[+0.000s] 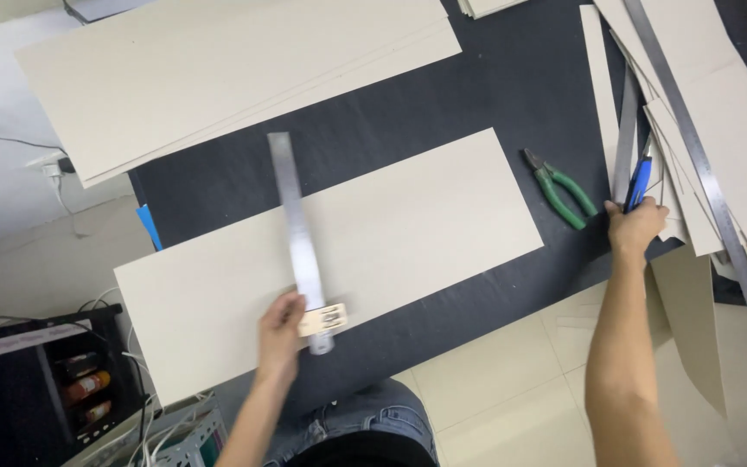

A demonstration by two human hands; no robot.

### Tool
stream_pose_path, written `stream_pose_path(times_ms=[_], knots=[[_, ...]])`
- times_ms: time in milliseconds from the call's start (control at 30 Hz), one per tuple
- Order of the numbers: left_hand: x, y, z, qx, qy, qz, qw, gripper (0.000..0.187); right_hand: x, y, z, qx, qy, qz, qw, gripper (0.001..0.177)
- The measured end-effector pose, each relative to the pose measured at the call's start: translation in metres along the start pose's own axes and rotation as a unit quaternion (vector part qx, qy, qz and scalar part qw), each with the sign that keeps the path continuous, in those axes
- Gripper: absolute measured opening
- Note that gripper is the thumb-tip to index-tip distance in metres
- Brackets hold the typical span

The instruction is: Measuring and cutting cardboard sheets with a ruler and utility knife on a workshop table, likely as part of a speaker cone repair process.

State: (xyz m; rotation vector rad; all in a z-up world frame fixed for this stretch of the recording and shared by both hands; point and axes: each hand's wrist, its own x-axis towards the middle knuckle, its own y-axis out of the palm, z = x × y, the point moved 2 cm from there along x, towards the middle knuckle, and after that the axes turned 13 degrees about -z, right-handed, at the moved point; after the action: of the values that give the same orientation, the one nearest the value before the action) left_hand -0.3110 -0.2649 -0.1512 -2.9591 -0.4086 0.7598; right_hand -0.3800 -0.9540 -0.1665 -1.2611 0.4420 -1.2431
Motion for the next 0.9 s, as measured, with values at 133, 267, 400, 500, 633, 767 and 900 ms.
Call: stream_pose_path(times_ms=[133, 267, 400, 500, 633, 767, 900], knots=[[-0.041, 0.077, 0.007, 0.08, 0.12, 0.115, 0.983, 0.013, 0.021, 0.005, -0.004, -0.015, -0.054, 0.096, 0.994, 0.046], [-0.087, 0.164, 0.021, 0.148, 0.13, 0.165, 0.966, 0.012, 0.015, -0.037, 0.034, -0.069, 0.038, 0.207, 0.975, 0.05], [-0.12, 0.266, 0.032, 0.13, 0.145, 0.22, 0.956, 0.016, 0.006, -0.044, 0.029, -0.019, 0.101, 0.222, 0.97, 0.034], [-0.133, 0.324, 0.015, 0.177, 0.102, 0.254, 0.945, 0.031, -0.019, -0.078, 0.042, 0.147, 0.15, 0.178, 0.962, 0.032], [-0.133, 0.392, -0.01, 0.269, 0.185, 0.316, 0.891, 0.039, -0.06, -0.138, 0.06, 0.344, 0.187, 0.109, 0.914, 0.053], [-0.166, 0.352, -0.07, 0.242, 0.056, 0.196, 0.949, 0.029, -0.139, -0.241, 0.105, 0.28, 0.088, 0.088, 0.952, 0.057], [-0.233, 0.141, -0.171, 0.261, 0.608, 0.34, 0.669, 0.044, -0.193, -0.248, 0.097, 0.32, 0.14, 0.129, 0.928, 0.059]])
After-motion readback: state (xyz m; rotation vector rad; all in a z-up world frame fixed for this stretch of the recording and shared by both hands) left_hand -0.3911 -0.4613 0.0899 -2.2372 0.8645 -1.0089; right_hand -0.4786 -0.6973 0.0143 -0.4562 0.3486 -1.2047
